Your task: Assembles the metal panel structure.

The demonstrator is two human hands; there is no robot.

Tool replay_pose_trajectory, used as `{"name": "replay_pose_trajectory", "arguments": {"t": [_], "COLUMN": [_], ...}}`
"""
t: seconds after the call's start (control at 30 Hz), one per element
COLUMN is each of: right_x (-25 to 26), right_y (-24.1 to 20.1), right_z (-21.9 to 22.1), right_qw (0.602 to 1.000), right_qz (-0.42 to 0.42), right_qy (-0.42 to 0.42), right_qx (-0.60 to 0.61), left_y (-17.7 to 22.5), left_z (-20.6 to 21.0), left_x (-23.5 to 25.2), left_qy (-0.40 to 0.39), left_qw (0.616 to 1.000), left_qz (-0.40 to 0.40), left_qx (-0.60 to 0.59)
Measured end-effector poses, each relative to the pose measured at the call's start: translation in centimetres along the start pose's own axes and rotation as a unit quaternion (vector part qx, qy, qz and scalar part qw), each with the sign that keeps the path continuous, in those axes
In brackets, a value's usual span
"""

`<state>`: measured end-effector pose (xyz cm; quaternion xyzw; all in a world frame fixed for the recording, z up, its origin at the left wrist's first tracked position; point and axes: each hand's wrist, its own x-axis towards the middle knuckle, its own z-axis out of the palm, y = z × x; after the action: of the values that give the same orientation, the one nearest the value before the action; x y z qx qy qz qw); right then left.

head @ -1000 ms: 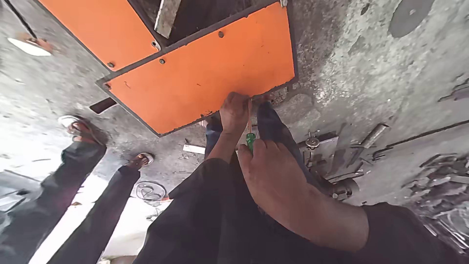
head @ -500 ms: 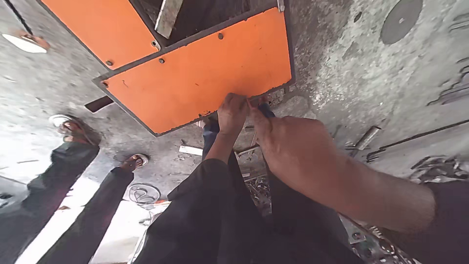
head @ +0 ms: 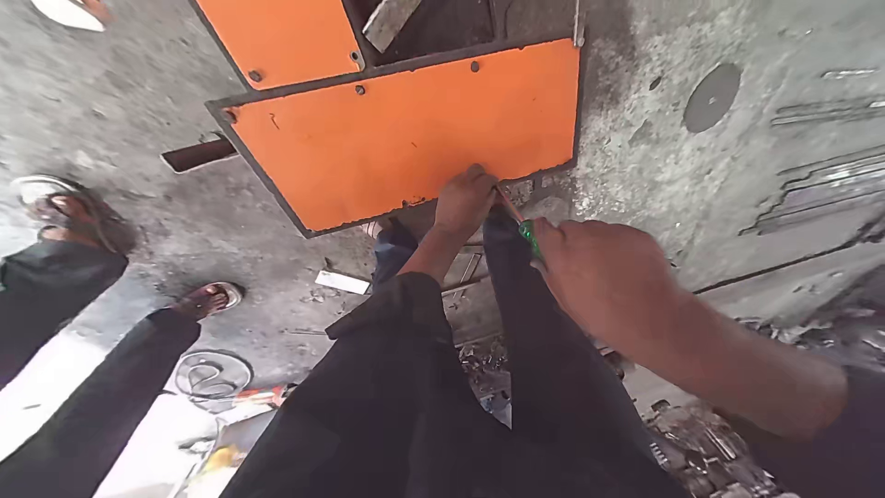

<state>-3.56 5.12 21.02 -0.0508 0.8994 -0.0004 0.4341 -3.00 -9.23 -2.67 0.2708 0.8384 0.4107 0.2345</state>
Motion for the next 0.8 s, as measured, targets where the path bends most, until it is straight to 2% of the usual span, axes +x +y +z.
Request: {"name": "replay_pose_trajectory", "arguments": {"t": [0.1,0.17,0.23,0.33,0.43,0.53,0.6,0.67,0.73,0.8], "right_x": [-0.4,-1.1,-1.6,-1.8,-1.4,0.0,1.0,1.6,1.7,1.2], "right_y": [-0.3,-0.9,-1.3,-1.6,-2.8,-3.5,-3.1,-2.4,-2.1,-2.6], "right_z": [0.7,1.9,3.2,3.6,2.1,0.3,-1.3,-2.1,-1.7,-0.2], "right_qw": [0.99,0.967,0.951,0.968,0.996,0.991,0.991,0.994,0.996,0.997], "right_qz": [0.074,0.127,0.155,0.14,0.076,-0.01,-0.015,0.02,0.047,0.04], "right_qy": [0.025,0.036,0.067,0.05,-0.028,-0.015,0.0,-0.004,-0.002,0.039], "right_qx": [0.114,0.218,0.259,0.202,0.025,-0.132,-0.132,-0.111,-0.08,-0.049], "left_y": [-0.4,-0.8,-1.0,-1.1,-1.0,-1.0,-0.8,-0.9,-1.4,-1.7], "left_z": [0.0,0.2,0.0,-0.6,-1.1,-1.2,-1.0,-1.0,-1.1,-1.2], "left_x": [1.1,1.7,2.0,2.5,2.9,3.0,2.7,2.6,2.5,2.3], "left_qy": [-0.002,-0.02,-0.047,-0.082,-0.113,-0.101,-0.087,-0.086,-0.101,-0.12], "left_qw": [1.0,1.0,0.999,0.997,0.993,0.995,0.996,0.996,0.994,0.992], "left_qz": [0.006,0.002,0.001,0.012,0.019,0.009,0.003,0.005,0.021,0.031], "left_qx": [-0.004,-0.008,-0.004,-0.003,0.003,0.013,0.005,-0.013,-0.025,-0.032]}}
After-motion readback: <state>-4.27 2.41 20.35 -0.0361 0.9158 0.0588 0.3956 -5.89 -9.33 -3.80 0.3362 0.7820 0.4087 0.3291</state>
